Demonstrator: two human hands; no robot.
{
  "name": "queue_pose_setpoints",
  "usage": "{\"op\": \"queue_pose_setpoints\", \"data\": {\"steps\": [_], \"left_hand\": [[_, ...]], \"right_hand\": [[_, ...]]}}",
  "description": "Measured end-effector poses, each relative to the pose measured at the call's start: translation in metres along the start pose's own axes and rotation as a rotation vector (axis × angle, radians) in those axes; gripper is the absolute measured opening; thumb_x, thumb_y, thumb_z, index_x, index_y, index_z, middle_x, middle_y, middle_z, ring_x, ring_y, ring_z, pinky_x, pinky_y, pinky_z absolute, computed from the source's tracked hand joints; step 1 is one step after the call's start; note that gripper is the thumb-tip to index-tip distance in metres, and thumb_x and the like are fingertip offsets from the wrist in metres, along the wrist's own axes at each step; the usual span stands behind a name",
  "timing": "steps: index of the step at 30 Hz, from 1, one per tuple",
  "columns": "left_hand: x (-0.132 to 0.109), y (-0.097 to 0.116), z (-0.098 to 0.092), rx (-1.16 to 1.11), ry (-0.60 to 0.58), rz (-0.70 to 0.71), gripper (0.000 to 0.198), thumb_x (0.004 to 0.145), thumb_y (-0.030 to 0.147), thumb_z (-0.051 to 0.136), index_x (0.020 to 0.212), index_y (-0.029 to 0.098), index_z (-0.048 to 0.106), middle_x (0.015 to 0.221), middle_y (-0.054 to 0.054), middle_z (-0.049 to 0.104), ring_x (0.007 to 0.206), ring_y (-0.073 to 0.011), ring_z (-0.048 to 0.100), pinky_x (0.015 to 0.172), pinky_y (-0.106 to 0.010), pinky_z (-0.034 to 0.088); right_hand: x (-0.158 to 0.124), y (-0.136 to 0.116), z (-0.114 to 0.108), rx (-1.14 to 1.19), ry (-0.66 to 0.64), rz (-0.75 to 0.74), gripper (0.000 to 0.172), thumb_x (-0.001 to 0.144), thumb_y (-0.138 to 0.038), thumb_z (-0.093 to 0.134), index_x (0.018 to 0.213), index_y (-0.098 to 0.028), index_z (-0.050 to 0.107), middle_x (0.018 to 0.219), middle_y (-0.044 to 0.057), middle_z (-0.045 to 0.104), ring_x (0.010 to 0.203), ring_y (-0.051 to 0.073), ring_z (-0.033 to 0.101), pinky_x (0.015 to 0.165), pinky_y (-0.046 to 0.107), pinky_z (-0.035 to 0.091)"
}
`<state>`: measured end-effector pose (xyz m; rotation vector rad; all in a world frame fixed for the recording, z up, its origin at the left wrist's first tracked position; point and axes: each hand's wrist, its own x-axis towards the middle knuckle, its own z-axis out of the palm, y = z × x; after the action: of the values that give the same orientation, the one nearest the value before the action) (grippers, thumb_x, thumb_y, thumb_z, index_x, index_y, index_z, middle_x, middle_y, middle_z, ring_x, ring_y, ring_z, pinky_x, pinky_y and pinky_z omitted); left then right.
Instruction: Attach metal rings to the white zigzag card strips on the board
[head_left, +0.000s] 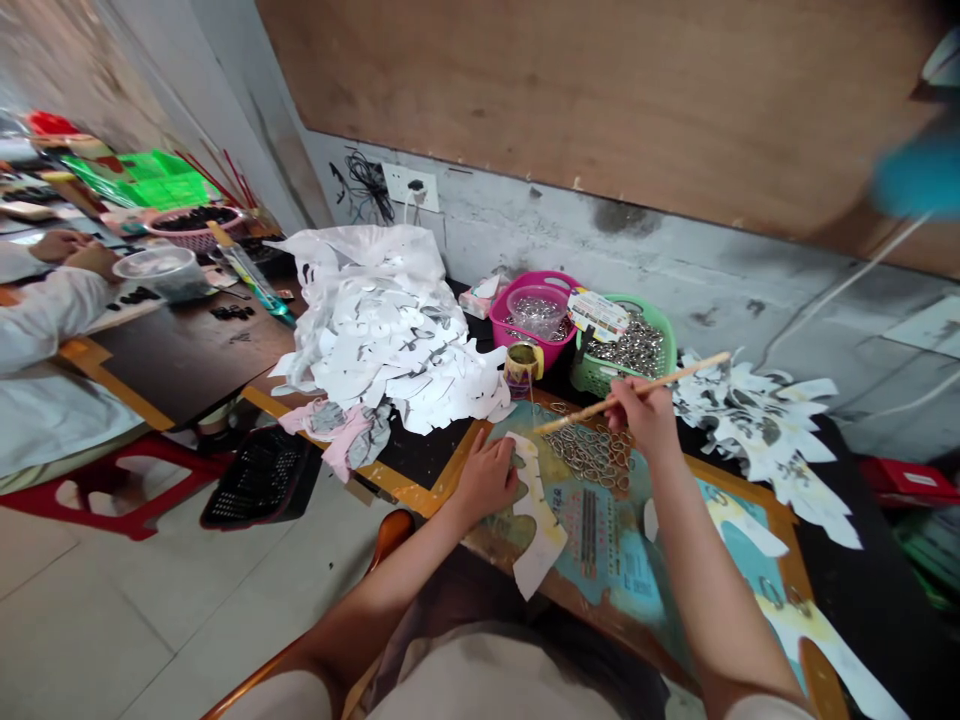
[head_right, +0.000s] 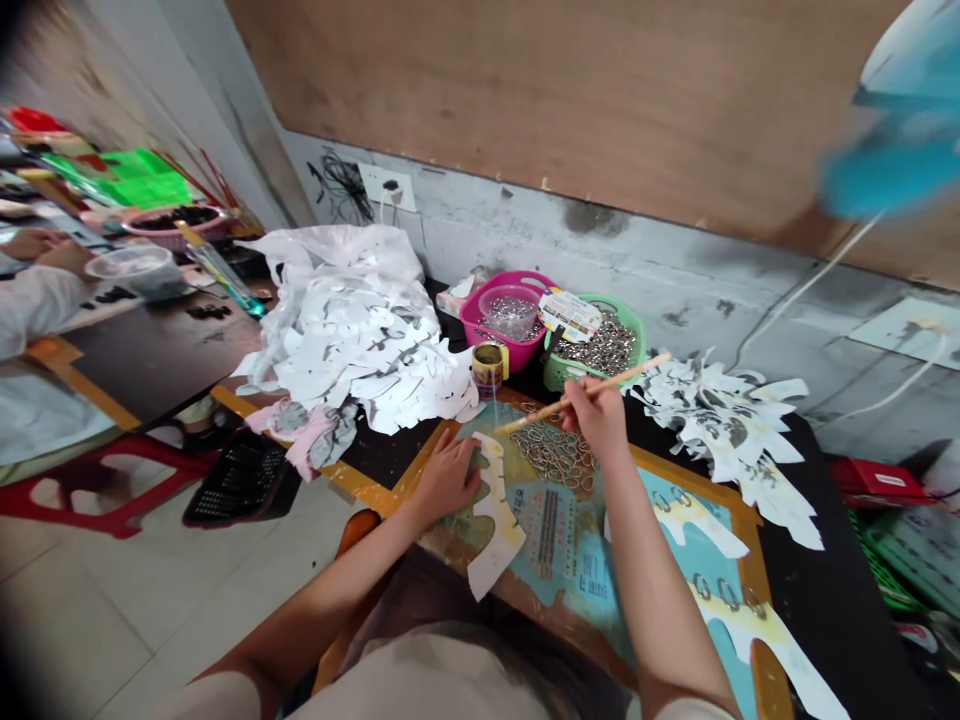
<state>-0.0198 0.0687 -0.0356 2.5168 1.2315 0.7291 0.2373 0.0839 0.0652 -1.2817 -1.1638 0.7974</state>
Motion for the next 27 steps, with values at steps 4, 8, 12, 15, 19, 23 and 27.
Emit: {"op": "queue_pose_setpoints", "data": {"steps": [4, 8, 12, 15, 19, 23, 27], "left_hand": [[0.0, 0.001, 0.0, 0.003, -0.004, 0.0, 0.039, 0.074, 0.014, 0.052, 0.112, 0.021, 0.045, 0.104, -0.008, 0.067, 0.106, -0.0263, 0.061, 0.115, -0.052, 0.024], [0.0, 0.001, 0.0, 0.003, 0.0, 0.001, 0.038, 0.075, 0.014, 0.051, 0.113, 0.02, 0.045, 0.101, -0.008, 0.067, 0.106, -0.0258, 0.061, 0.116, -0.051, 0.023], [0.0, 0.001, -0.001, 0.004, -0.007, 0.0, 0.038, 0.077, 0.015, 0.051, 0.114, 0.02, 0.045, 0.103, -0.008, 0.067, 0.105, -0.026, 0.062, 0.116, -0.051, 0.023], [0.0, 0.001, 0.0, 0.008, -0.005, -0.004, 0.038, 0.076, 0.016, 0.051, 0.113, 0.02, 0.046, 0.102, -0.008, 0.067, 0.105, -0.0261, 0.062, 0.116, -0.051, 0.023], [0.0, 0.0, 0.001, 0.014, 0.008, 0.002, 0.037, 0.076, 0.016, 0.051, 0.113, 0.019, 0.046, 0.101, -0.009, 0.067, 0.106, -0.0259, 0.061, 0.116, -0.05, 0.023], [0.0, -0.001, 0.001, 0.015, 0.004, 0.009, 0.037, 0.076, 0.016, 0.052, 0.113, 0.018, 0.046, 0.102, -0.009, 0.067, 0.106, -0.0259, 0.061, 0.116, -0.051, 0.023], [0.0, 0.0, 0.001, 0.014, 0.004, 0.005, 0.039, 0.075, 0.016, 0.052, 0.113, 0.019, 0.046, 0.102, -0.009, 0.067, 0.106, -0.0263, 0.061, 0.116, -0.051, 0.023]], "right_hand": [[-0.038, 0.028, -0.01, 0.013, -0.01, 0.068, 0.035, 0.08, -0.049, 0.069, 0.068, -0.018, 0.06, 0.053, -0.001, 0.062, 0.038, 0.011, 0.055, 0.035, 0.02, 0.045], [-0.056, 0.043, -0.011, -0.034, -0.081, 0.115, 0.035, 0.081, -0.051, 0.067, 0.068, -0.02, 0.06, 0.057, 0.0, 0.064, 0.046, 0.014, 0.06, 0.044, 0.024, 0.052], [-0.057, 0.046, -0.012, -0.028, -0.06, 0.13, 0.037, 0.081, -0.053, 0.066, 0.066, -0.02, 0.059, 0.055, 0.0, 0.063, 0.042, 0.013, 0.058, 0.039, 0.023, 0.049], [-0.055, 0.048, -0.012, -0.007, -0.071, 0.132, 0.036, 0.08, -0.052, 0.068, 0.066, -0.02, 0.059, 0.055, 0.0, 0.063, 0.043, 0.014, 0.058, 0.04, 0.023, 0.049], [-0.055, 0.051, -0.013, 0.008, -0.093, 0.155, 0.038, 0.08, -0.052, 0.067, 0.063, -0.02, 0.057, 0.051, -0.001, 0.06, 0.037, 0.011, 0.053, 0.034, 0.021, 0.042], [-0.058, 0.054, -0.017, 0.02, -0.073, 0.165, 0.038, 0.08, -0.051, 0.068, 0.064, -0.019, 0.057, 0.051, -0.001, 0.06, 0.037, 0.011, 0.053, 0.035, 0.02, 0.042], [-0.059, 0.054, -0.018, 0.029, -0.051, 0.161, 0.037, 0.081, -0.051, 0.067, 0.064, -0.019, 0.056, 0.052, -0.001, 0.06, 0.038, 0.01, 0.053, 0.036, 0.019, 0.041]]}}
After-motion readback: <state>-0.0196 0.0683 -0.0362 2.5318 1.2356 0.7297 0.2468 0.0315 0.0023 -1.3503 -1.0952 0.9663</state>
